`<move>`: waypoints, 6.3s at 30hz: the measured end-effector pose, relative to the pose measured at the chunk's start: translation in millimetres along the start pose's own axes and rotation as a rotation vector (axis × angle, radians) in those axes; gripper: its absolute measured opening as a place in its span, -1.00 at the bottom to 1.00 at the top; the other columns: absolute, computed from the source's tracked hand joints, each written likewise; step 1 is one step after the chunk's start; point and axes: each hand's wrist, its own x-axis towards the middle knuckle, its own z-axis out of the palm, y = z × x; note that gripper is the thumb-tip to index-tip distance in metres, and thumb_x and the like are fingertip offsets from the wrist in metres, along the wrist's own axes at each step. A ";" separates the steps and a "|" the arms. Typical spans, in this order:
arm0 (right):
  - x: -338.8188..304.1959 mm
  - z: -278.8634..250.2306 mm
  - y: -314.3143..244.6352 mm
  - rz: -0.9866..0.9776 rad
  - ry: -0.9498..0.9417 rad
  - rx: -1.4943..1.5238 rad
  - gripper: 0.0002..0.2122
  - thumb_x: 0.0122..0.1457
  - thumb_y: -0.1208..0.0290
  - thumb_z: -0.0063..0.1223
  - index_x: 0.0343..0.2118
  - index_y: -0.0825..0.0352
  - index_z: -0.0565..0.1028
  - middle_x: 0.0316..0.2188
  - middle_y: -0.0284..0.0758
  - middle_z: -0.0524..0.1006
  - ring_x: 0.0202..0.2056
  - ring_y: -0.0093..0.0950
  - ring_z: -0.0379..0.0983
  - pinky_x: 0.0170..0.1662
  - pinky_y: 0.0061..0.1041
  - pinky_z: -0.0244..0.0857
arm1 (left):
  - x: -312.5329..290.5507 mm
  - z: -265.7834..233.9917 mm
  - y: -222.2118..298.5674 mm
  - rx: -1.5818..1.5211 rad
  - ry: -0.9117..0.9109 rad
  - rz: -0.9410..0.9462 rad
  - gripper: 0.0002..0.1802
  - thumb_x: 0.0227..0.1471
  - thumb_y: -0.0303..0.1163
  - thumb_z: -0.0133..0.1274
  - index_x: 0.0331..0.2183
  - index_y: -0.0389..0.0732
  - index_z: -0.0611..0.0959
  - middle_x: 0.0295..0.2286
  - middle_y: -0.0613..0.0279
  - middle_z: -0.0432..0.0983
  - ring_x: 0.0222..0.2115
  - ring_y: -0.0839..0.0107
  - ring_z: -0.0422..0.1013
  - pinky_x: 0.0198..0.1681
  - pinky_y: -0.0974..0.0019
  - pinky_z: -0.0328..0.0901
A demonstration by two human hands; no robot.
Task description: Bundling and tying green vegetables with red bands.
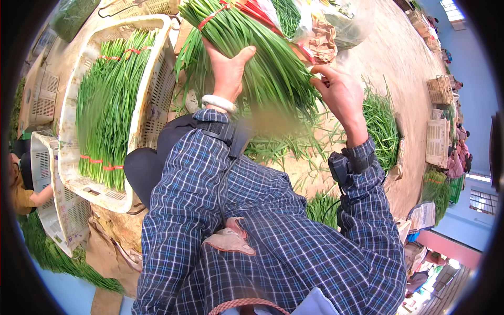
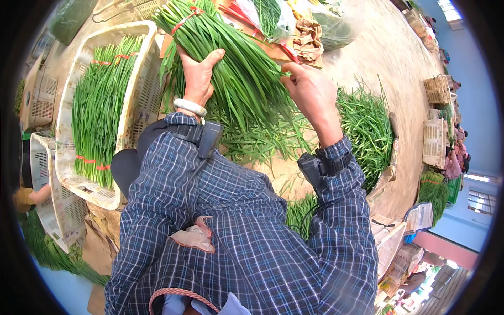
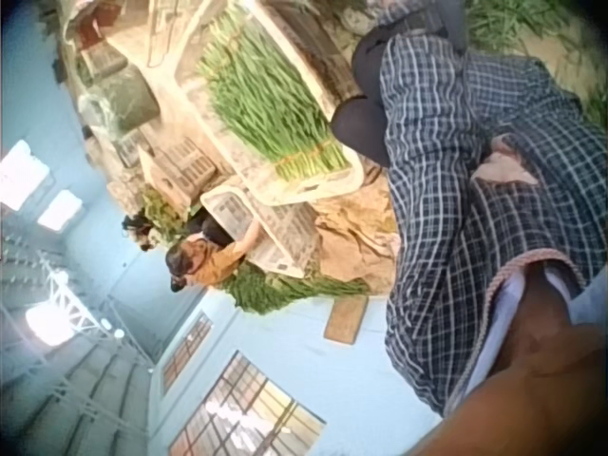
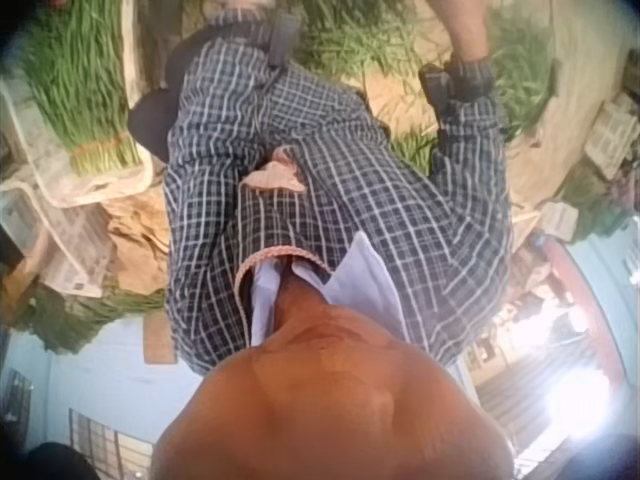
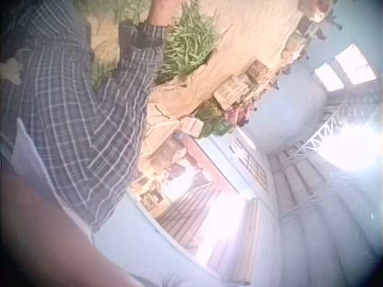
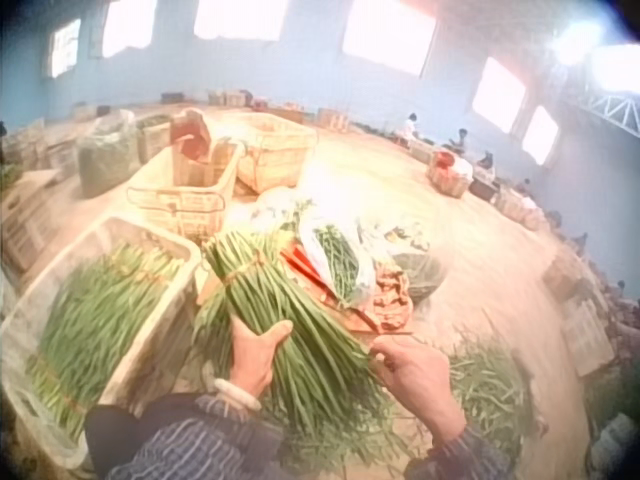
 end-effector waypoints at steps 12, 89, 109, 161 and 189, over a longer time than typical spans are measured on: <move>5.2 44.8 23.4 0.340 0.268 1.107 -0.89 0.22 0.42 0.05 -0.36 0.33 0.53 -0.62 -0.48 0.44 -0.70 -0.74 0.32 -0.67 -0.70 0.21 | 0.5 0.3 -3.8 0.000 0.046 0.002 -0.07 -0.22 -0.73 0.22 0.15 -0.10 0.14 -0.09 0.22 0.32 -0.11 0.33 0.37 -0.04 0.28 0.37; 17.1 40.9 -7.0 -0.055 0.036 0.025 -0.82 0.09 0.22 0.08 -0.41 0.20 0.61 -0.44 -0.24 0.56 -0.41 -0.20 0.51 -0.34 -0.27 0.37 | -1.7 -2.8 1.8 -0.020 0.054 -0.051 -0.01 -0.25 -0.78 0.16 0.18 -0.07 0.09 -0.04 0.21 0.28 -0.07 0.31 0.33 0.02 0.26 0.31; 18.8 48.1 4.8 -0.105 0.075 0.310 -0.83 0.01 0.28 0.17 -0.43 0.27 0.58 -0.55 -0.31 0.54 -0.55 -0.44 0.48 -0.43 -0.49 0.34 | -2.0 -1.8 -1.3 -0.017 0.092 -0.032 -0.02 -0.23 -0.74 0.19 0.19 -0.07 0.11 -0.05 0.20 0.30 -0.07 0.30 0.34 0.02 0.26 0.31; -35.9 44.3 7.7 0.196 -0.125 0.104 -0.81 0.11 0.20 0.08 -0.36 0.15 0.64 -0.51 -0.30 0.59 -0.49 -0.32 0.53 -0.38 -0.39 0.37 | 5.1 -8.1 -7.6 -0.086 0.205 -0.066 -0.11 -0.23 -0.77 0.16 0.12 -0.04 0.20 -0.08 0.28 0.33 -0.09 0.34 0.33 -0.02 0.27 0.31; -15.5 80.1 -11.4 0.267 -0.025 0.431 -0.78 0.09 0.20 0.10 -0.37 0.23 0.64 -0.58 -0.26 0.58 -0.60 -0.42 0.52 -0.39 -0.43 0.38 | -2.2 2.9 -1.2 -0.065 0.237 0.018 -0.05 -0.27 -0.79 0.17 0.14 -0.08 0.14 -0.01 0.24 0.26 -0.01 0.30 0.27 0.08 0.26 0.23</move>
